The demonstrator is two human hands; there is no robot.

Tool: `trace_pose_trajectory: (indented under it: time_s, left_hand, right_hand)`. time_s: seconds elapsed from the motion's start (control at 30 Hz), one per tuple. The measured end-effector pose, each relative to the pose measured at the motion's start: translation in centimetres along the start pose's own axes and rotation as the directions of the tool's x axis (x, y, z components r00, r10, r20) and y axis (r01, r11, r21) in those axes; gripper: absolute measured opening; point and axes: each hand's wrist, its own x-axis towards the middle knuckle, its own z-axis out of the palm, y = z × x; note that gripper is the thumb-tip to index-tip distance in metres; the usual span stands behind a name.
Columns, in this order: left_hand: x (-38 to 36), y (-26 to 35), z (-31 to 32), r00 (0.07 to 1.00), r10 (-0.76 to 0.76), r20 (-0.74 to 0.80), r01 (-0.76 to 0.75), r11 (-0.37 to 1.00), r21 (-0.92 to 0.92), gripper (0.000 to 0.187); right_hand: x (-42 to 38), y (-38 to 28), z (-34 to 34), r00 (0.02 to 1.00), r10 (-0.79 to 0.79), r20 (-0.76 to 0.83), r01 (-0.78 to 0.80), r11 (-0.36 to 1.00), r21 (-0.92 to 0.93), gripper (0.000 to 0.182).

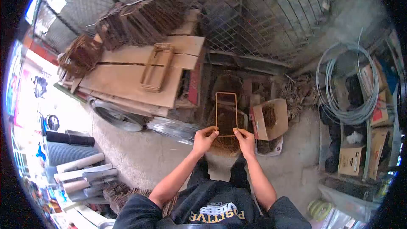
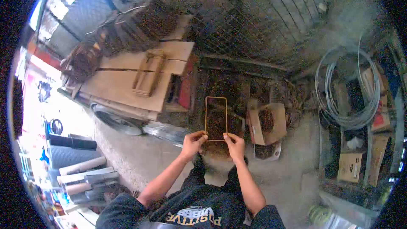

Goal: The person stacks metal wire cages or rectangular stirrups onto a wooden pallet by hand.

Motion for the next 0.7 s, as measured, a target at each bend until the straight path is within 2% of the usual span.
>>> trace_pose_trajectory:
  time_s: [0.03,0.1,0.17,0.23,0.3,0.37,0.43,0.5,0.53,0.63,0.7]
  left_hand:
    - [-0.3,2.1,-1.2,0.998,0.062,-0.017,-0.061,0.998,0.018,0.026]
    - [-1.6,7.2,-4.3,0.998,0.055,-0.009,-0.055,0.997,0.058,0.029]
    - [-2.0,9.8,-6.7,0.973,0.225,-0.061,-0.220,0.973,0.071,0.030]
    - [-2.3,13.2,-9.1,0.946,0.303,-0.120,-0.300,0.953,0.041,0.030]
    - [-2.0,15.7,-12.3,0.942,0.317,-0.114,-0.300,0.944,0.139,0.028]
    - [-1.2,16.9,-15.4,0.915,0.390,-0.106,-0.363,0.909,0.206,0.031]
    - [-0.3,17.8,-17.6,0.922,0.364,-0.134,-0.335,0.921,0.198,0.030]
    - [1.0,18.2,-19.8,0.893,0.400,-0.205,-0.333,0.895,0.298,0.027]
    - [2.2,18.0,-20.8,0.877,0.426,-0.221,-0.360,0.888,0.285,0.029]
    - [4.7,19.0,-23.7,0.886,0.413,-0.212,-0.323,0.876,0.359,0.030]
    - [6.1,19.7,-25.1,0.899,0.374,-0.230,-0.278,0.890,0.362,0.030]
  right_hand:
    - [-0.1,-1.6,0.9,1.000,-0.020,0.017,0.020,1.000,-0.006,0.032]
    - [-1.3,-5.8,3.1,0.995,-0.093,-0.047,0.098,0.990,0.104,0.032]
    - [-2.0,-10.0,5.4,0.990,-0.127,-0.059,0.133,0.986,0.100,0.033]
    - [-1.9,-12.2,7.5,0.944,-0.328,-0.033,0.329,0.930,0.161,0.035]
    - [-1.4,-14.7,9.7,0.934,-0.357,0.001,0.352,0.920,0.173,0.032]
    - [-0.5,-16.4,12.0,0.872,-0.489,0.013,0.479,0.858,0.185,0.027]
    - [0.7,-17.7,13.9,0.844,-0.535,0.044,0.526,0.841,0.129,0.021]
    - [1.6,-19.0,16.4,0.839,-0.538,0.079,0.525,0.840,0.140,0.018]
    - [1.8,-20.2,17.5,0.830,-0.552,0.079,0.544,0.833,0.106,0.017]
    - [3.7,-21.9,20.7,0.805,-0.584,0.105,0.578,0.812,0.079,0.015]
    - [4.7,-22.9,22.3,0.822,-0.555,0.123,0.548,0.832,0.088,0.015]
